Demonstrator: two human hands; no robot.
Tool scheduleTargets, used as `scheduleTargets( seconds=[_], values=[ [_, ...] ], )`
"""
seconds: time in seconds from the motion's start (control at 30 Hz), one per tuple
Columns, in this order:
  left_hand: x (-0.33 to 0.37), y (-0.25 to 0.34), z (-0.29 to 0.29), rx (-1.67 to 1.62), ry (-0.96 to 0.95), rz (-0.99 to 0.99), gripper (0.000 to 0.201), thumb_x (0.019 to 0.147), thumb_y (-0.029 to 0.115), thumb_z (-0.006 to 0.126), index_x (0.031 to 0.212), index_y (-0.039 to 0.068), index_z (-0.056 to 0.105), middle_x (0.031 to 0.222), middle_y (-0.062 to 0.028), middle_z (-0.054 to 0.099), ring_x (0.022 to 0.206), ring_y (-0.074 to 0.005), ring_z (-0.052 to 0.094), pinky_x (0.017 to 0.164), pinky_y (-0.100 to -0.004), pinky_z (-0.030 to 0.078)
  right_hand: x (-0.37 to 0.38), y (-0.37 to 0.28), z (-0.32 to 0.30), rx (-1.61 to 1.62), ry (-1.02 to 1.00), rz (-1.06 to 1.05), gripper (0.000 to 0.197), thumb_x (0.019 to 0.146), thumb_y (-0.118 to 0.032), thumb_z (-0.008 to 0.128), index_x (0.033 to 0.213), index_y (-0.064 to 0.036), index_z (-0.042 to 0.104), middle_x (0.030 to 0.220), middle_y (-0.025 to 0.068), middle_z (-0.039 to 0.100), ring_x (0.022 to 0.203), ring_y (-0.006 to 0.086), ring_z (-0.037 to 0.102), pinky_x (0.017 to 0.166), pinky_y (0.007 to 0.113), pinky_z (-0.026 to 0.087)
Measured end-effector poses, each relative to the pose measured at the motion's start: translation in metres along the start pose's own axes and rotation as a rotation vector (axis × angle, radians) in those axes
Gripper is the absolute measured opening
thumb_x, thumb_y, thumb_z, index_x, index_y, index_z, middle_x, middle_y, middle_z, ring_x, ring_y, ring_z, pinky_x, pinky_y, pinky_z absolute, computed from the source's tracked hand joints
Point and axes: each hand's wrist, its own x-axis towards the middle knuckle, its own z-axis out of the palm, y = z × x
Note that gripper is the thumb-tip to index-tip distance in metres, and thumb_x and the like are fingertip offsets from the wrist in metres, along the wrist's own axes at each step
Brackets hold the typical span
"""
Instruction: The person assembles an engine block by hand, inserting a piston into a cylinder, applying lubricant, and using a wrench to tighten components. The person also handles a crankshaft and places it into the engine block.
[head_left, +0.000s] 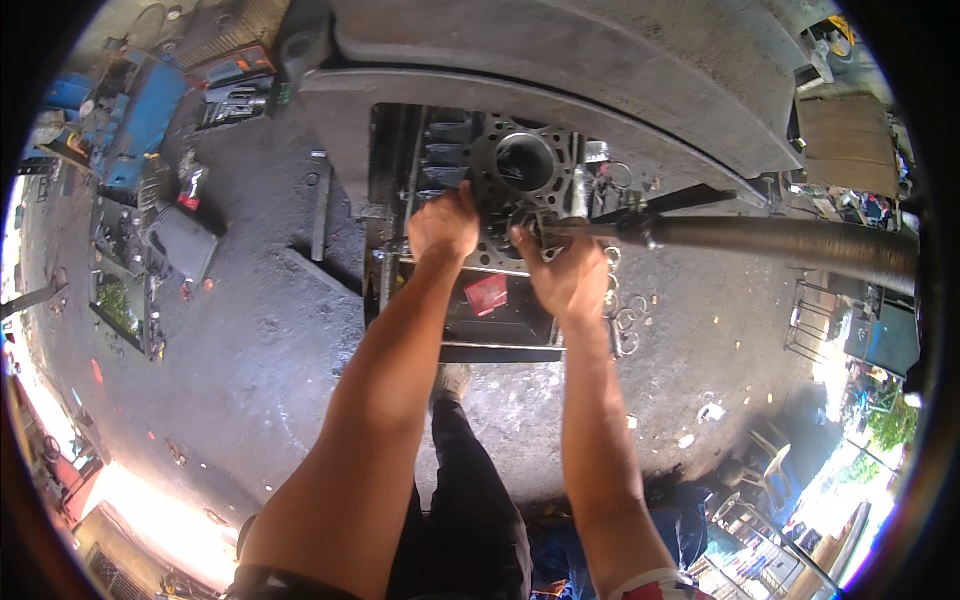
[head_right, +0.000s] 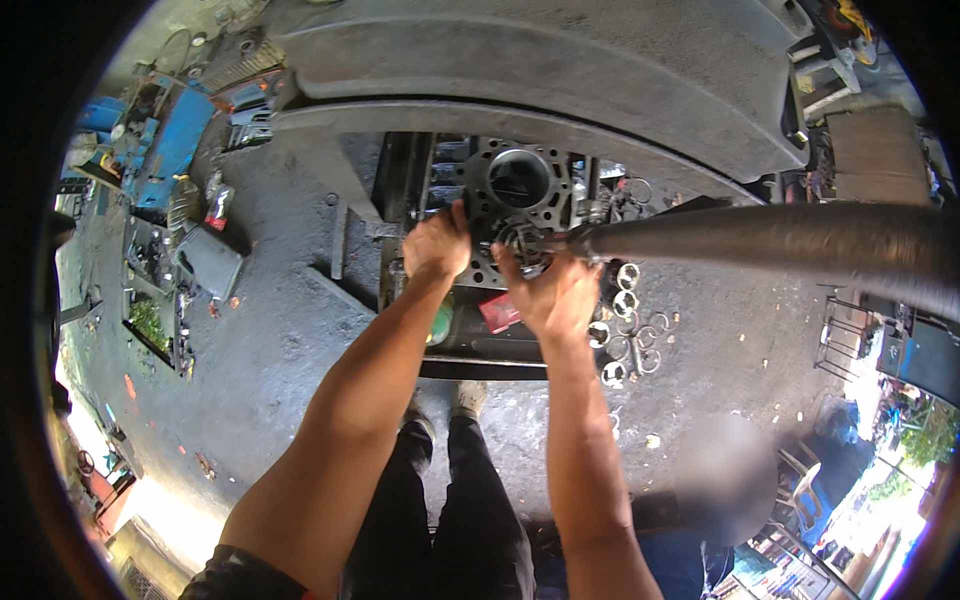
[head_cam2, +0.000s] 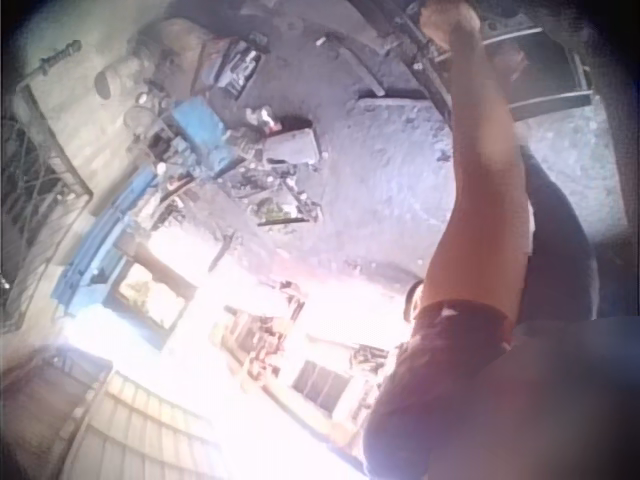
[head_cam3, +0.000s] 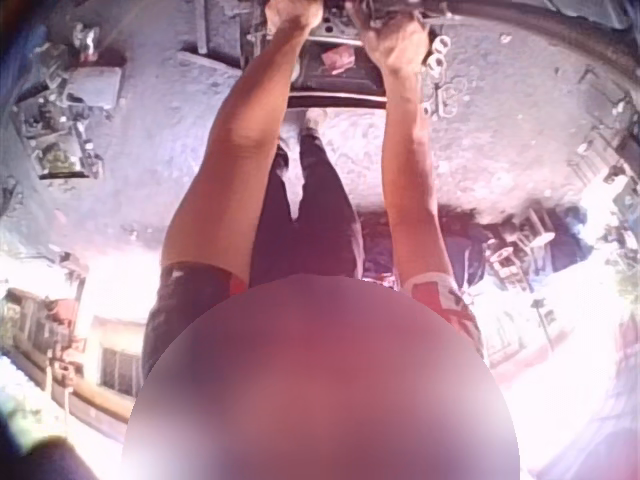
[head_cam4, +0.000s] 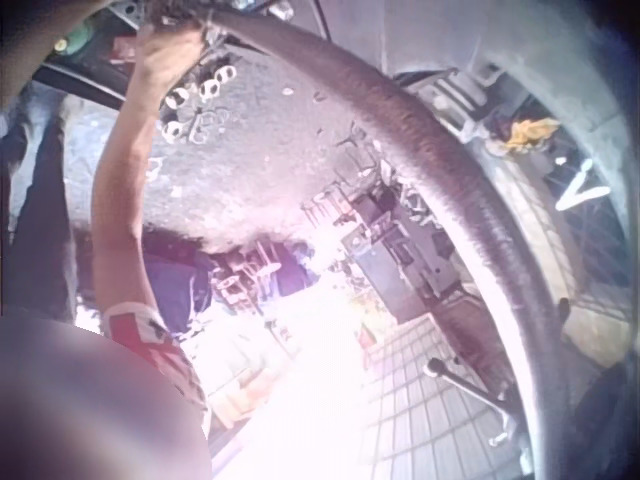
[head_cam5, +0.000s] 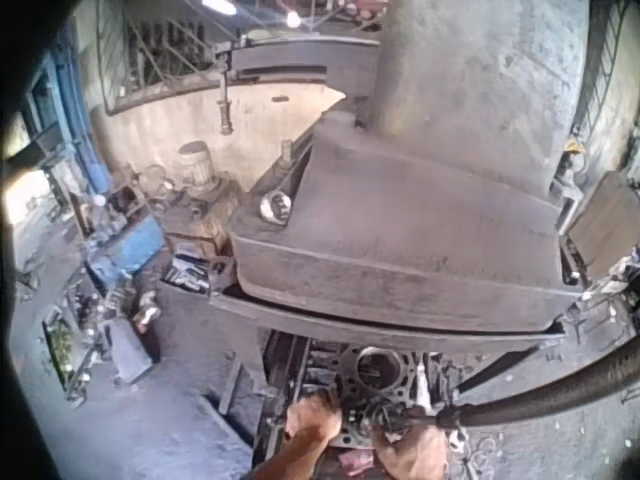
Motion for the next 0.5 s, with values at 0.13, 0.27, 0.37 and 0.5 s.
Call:
scheduleTargets(
  seconds=[0.13, 0.27, 0.37, 0.5],
  values=[
    [0.0, -0.005, -0.001, -0.006, -0.052, 0.017, 0.061, 0.106, 0.049, 0.025, 0.11, 0.008, 0.07, 0.108, -0.0199, 0.072, 0.104, -0.0356, 0.07, 0.092, -0.0462, 0.054, 0.022, -0.021, -0.003, -0.372, -0.107, 0.047, 0.067, 0.085, -0.068, 0.064, 0.101, -0.0035, 0.072, 0.082, 0.0201, 0.073, 0.081, 0.0423, 0.071, 0.072, 0.049, 0.057],
    [-0.008, -0.028, 0.0, -0.394, 0.405, 0.348, 0.028, 0.098, 0.031, 0.06, 0.088, 0.005, 0.066, 0.088, -0.0188, 0.068, 0.086, -0.0397, 0.065, 0.08, -0.0497, 0.052, 0.018, -0.027, -0.008, -0.343, -0.002, 0.051, 0.059, 0.087, -0.06, 0.065, 0.097, -0.0035, 0.074, 0.091, 0.0243, 0.072, 0.092, 0.0456, 0.068, 0.083, 0.053, 0.053],
    [-0.026, -0.077, -0.006, -0.634, 0.572, 0.634, 0.017, 0.094, 0.017, 0.066, 0.091, 0.001, 0.066, 0.087, -0.0174, 0.067, 0.082, -0.0381, 0.062, 0.073, -0.0477, 0.049, 0.016, -0.027, -0.01, -0.347, -0.1, 0.07, 0.051, 0.086, -0.054, 0.07, 0.097, -0.0036, 0.072, 0.095, 0.0227, 0.073, 0.094, 0.0438, 0.068, 0.084, 0.051, 0.053],
    [-0.043, -0.214, -0.038, -0.751, 0.382, 0.421, 0.02, 0.093, 0.021, 0.071, 0.102, 0.003, 0.071, 0.093, -0.0172, 0.072, 0.082, -0.0276, 0.075, 0.072, -0.0362, 0.06, 0.013, -0.022, -0.01, -0.273, -0.118, 0.133, 0.039, 0.081, -0.034, 0.08, 0.099, -0.0016, 0.068, 0.093, 0.0192, 0.072, 0.093, 0.0396, 0.068, 0.083, 0.045, 0.051]
  ],
)
